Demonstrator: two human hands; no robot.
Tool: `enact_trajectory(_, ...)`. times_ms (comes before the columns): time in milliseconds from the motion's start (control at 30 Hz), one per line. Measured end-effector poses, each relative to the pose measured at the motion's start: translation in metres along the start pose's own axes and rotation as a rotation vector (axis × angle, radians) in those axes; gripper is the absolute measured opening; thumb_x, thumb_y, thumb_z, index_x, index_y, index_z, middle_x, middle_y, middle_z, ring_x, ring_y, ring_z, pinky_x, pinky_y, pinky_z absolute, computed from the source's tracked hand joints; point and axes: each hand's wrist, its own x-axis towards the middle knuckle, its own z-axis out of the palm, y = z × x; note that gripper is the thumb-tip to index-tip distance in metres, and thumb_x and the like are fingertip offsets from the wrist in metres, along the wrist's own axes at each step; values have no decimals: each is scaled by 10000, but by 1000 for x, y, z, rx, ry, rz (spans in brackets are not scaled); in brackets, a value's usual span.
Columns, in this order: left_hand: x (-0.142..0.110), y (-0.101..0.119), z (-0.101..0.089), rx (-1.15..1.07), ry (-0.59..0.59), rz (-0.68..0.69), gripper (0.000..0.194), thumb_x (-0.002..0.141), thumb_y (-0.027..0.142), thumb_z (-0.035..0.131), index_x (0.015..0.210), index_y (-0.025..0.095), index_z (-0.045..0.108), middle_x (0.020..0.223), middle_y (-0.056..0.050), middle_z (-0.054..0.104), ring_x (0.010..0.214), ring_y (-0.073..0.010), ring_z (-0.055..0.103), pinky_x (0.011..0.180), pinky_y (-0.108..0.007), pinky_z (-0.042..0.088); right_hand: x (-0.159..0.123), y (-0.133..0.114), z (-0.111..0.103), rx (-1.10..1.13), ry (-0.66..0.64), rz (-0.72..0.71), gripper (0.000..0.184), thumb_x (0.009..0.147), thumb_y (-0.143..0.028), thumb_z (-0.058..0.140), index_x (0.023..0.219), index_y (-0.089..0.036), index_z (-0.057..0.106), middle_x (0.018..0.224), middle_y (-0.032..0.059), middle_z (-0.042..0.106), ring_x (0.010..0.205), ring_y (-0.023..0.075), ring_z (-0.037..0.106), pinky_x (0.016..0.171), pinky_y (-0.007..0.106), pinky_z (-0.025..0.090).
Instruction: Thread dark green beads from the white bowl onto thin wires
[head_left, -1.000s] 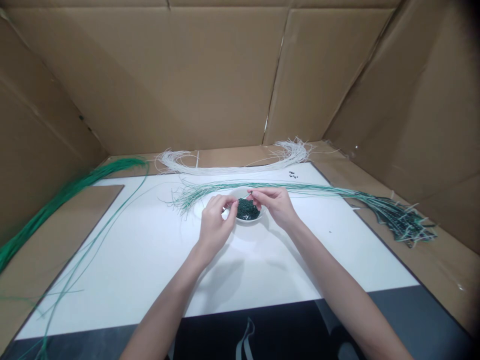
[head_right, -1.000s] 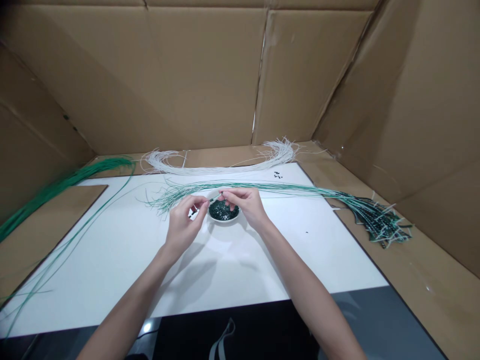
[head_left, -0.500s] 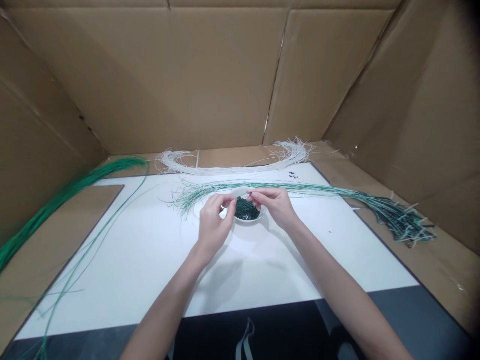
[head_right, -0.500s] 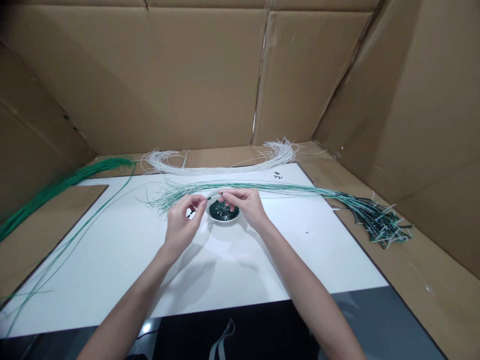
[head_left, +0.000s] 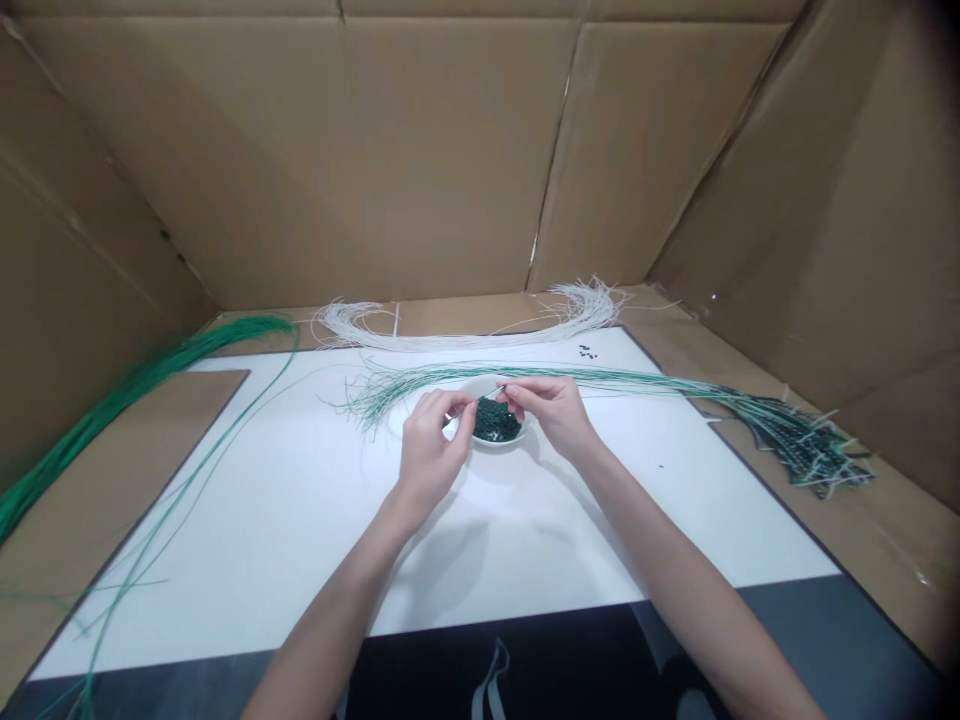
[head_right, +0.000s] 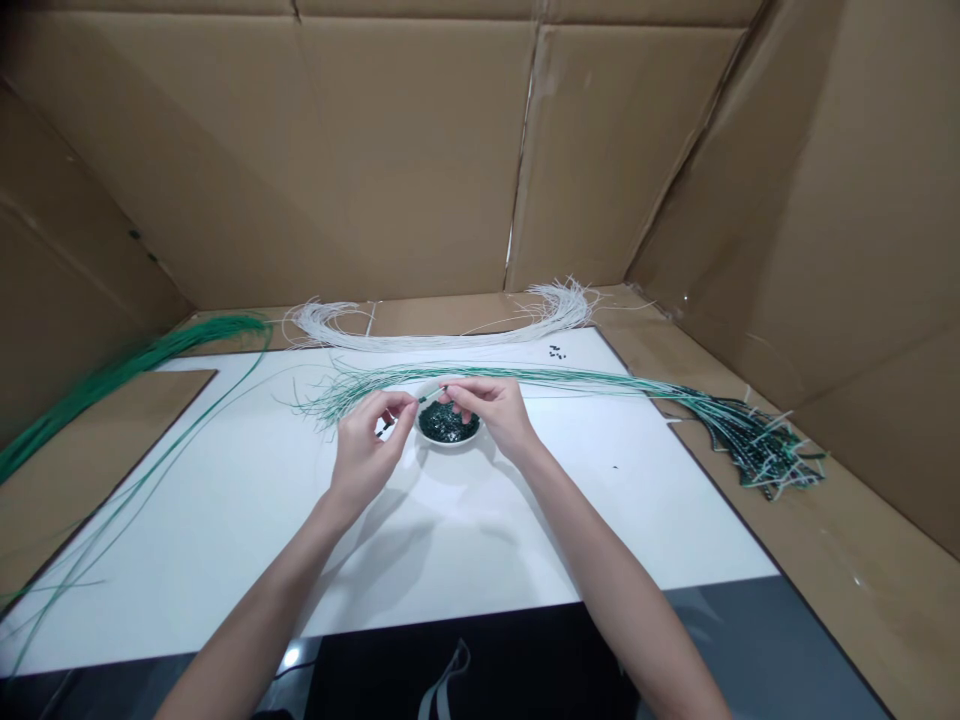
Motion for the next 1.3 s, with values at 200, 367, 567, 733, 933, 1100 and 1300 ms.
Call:
enact_trajectory(200,0,1,0,5,-2,7,95,805,188,485,744,174,557,693,-12,583,671,-127,496,614,-246,395,-1,-7,0,-60,3,-20,170,638,-305,678,734,-171,715,664,37,686,518,102,536,448,223,429)
enact_trajectory(367,1,2,0,11,-6,16,87,801,180,492,750,174,562,687,-8,585,667,-124,497,607,-241,394,-2,-13,0,-128,16,-51,135,617,-270,692,717,-181,713,702,42,692,567,114,568,458,210,427)
enact_trajectory(567,1,0,-1,37,-3,51,86,800,171,493,750,174,564,673,-3,578,657,-122,490,607,-241,392,-2,-13,-1,-250,21,-120,136,637,-273,672,726,-177,708,756,52,696,606,129,588,509,234,452)
enact_trajectory(733,0,1,-1,55,-11,58,89,801,171,491,754,179,566,685,-4,588,661,-125,492,615,-248,394,-3,-12,-3,-378,19,-197,144,680,-287,638,764,-191,705,766,46,689,652,143,599,541,247,467)
enact_trajectory(933,1,0,0,64,-11,57,91,799,173,491,757,183,571,684,-3,592,661,-127,495,614,-248,396,-4,-14,-2,-462,16,-266,141,710,-291,606,770,-206,701,781,47,688,689,156,604,551,260,475)
enact_trajectory(1100,0,-1,0,58,-17,54,87,796,174,496,754,181,572,686,-5,595,665,-128,498,613,-247,398,-5,-15,-3,-465,17,-268,130,707,-267,606,775,-201,694,781,42,687,672,149,603,554,254,480)
enact_trajectory(1300,0,-1,1,54,-27,41,93,800,175,490,760,179,575,694,-7,598,662,-127,496,618,-250,400,-5,-15,-2,-455,15,-254,129,704,-269,605,768,-200,693,782,42,688,674,151,609,556,256,485)
